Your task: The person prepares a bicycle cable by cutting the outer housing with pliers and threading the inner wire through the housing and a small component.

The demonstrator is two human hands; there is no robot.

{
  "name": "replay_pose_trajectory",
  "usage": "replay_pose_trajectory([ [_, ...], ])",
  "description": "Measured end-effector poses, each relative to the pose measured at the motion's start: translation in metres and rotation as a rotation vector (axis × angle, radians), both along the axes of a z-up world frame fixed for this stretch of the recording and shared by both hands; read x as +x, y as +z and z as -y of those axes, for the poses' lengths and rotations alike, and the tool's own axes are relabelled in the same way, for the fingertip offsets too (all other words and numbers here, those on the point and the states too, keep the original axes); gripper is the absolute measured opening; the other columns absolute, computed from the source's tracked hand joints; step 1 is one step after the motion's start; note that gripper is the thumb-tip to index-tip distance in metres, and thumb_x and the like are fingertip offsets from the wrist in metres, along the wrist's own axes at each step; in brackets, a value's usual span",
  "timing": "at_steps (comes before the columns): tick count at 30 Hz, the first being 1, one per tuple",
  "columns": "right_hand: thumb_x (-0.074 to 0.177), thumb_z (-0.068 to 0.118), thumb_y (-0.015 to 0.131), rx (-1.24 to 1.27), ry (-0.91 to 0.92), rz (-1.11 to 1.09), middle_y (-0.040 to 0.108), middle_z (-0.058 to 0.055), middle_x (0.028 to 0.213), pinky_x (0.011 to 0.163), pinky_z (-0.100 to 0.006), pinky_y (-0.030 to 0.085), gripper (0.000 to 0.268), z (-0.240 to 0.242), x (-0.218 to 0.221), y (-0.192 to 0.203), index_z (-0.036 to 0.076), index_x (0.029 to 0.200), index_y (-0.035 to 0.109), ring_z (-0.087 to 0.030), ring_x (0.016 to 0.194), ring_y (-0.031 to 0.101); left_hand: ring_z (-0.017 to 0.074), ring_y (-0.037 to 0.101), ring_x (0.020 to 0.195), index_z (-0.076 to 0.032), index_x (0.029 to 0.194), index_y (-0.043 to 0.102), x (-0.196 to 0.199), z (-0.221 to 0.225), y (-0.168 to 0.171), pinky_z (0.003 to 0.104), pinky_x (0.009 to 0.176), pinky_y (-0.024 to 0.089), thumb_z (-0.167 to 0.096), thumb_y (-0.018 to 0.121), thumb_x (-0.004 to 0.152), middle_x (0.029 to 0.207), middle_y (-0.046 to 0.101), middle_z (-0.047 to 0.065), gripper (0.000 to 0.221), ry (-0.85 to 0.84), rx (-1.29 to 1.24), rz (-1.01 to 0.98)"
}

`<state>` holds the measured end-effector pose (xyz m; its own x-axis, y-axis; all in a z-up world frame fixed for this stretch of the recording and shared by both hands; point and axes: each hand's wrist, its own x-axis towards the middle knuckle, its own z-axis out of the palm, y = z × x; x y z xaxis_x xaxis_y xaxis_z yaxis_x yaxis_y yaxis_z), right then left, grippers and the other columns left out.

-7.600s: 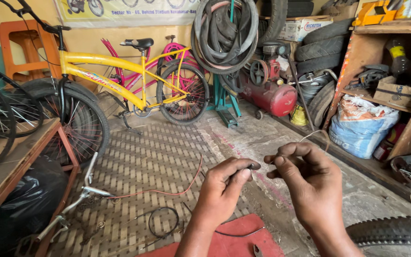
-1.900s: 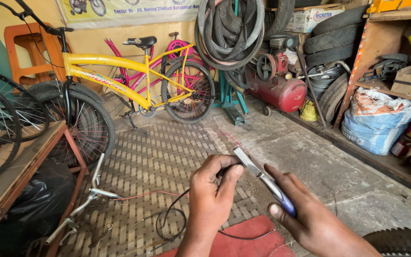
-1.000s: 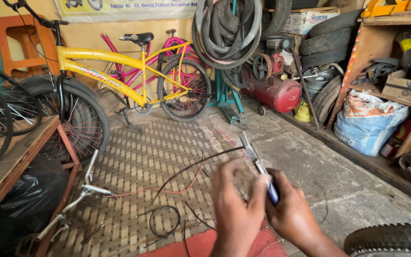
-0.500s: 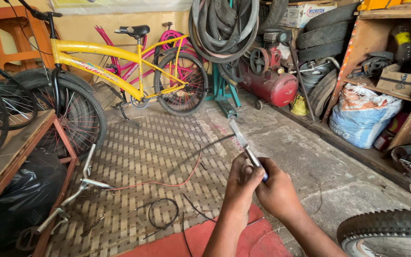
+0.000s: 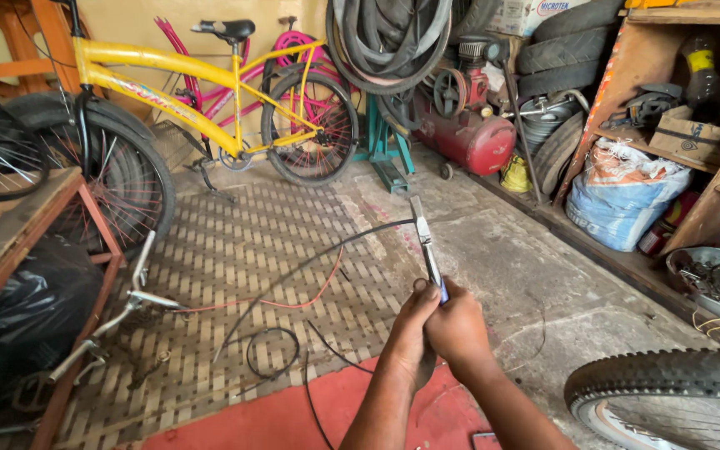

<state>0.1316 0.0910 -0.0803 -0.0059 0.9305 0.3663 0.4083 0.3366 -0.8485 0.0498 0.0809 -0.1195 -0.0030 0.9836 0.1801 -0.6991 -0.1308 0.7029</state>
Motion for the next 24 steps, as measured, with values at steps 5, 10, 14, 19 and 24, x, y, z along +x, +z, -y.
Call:
replay_pose_trajectory([
  [5, 0.088, 0.033, 0.067, 0.026, -0.029, -0.064, 0.074, -0.025, 0.083, 0.072, -0.045, 0.055, 0.032, -0.008, 0.004, -0.014, 0.006, 0.104, 0.074, -0.036, 0.078, 0.074, 0.0143, 0.062, 0.098, -0.010, 0.110, 0.065, 0.011, 0.000, 0.003, 0.032, 0.088, 0.049, -0.037, 0.072, 0.090, 0.104, 0.067, 0.002, 0.034, 0.035, -0.055, 0.005],
  [10, 0.091, 0.038, 0.069, 0.052, -0.037, -0.126, 0.074, -0.021, 0.080, 0.071, -0.043, 0.055, 0.036, -0.010, 0.003, -0.020, 0.002, 0.097, 0.072, -0.030, 0.072, 0.072, 0.0133, 0.062, 0.095, -0.006, 0.110, 0.066, 0.016, 0.006, 0.012, 0.032, 0.087, 0.049, -0.036, 0.074, 0.091, 0.101, 0.068, 0.003, 0.036, 0.135, -0.052, -0.108],
  [14, 0.089, 0.036, 0.069, 0.075, 0.092, -0.173, 0.073, -0.018, 0.080, 0.070, -0.042, 0.055, 0.038, -0.021, 0.001, -0.021, 0.004, 0.109, 0.068, -0.025, 0.075, 0.067, 0.0097, 0.061, 0.100, -0.007, 0.116, 0.066, 0.000, 0.008, 0.020, 0.029, 0.090, 0.048, -0.044, 0.068, 0.093, 0.106, 0.068, 0.002, 0.045, 0.152, -0.013, -0.330],
  [19, 0.089, 0.034, 0.069, -0.099, 0.109, 0.044, 0.075, -0.018, 0.094, 0.079, -0.043, 0.054, 0.044, -0.038, 0.019, -0.061, 0.007, 0.124, 0.064, -0.028, 0.084, 0.070, 0.0159, 0.066, 0.104, -0.003, 0.124, 0.065, -0.034, -0.001, 0.000, 0.032, 0.092, 0.050, -0.051, 0.064, 0.093, 0.111, 0.074, 0.007, 0.056, 0.406, -0.011, -0.707],
  [24, 0.075, 0.039, 0.085, -0.292, 0.112, 0.419, 0.071, -0.020, 0.111, 0.088, -0.048, 0.053, 0.072, -0.074, 0.006, -0.135, 0.013, 0.135, 0.055, -0.036, 0.102, 0.068, 0.0276, 0.069, 0.112, -0.003, 0.125, 0.067, -0.153, -0.004, -0.017, 0.038, 0.095, 0.053, -0.052, 0.075, 0.085, 0.119, 0.073, 0.018, 0.064, 0.515, -0.131, -1.406],
])
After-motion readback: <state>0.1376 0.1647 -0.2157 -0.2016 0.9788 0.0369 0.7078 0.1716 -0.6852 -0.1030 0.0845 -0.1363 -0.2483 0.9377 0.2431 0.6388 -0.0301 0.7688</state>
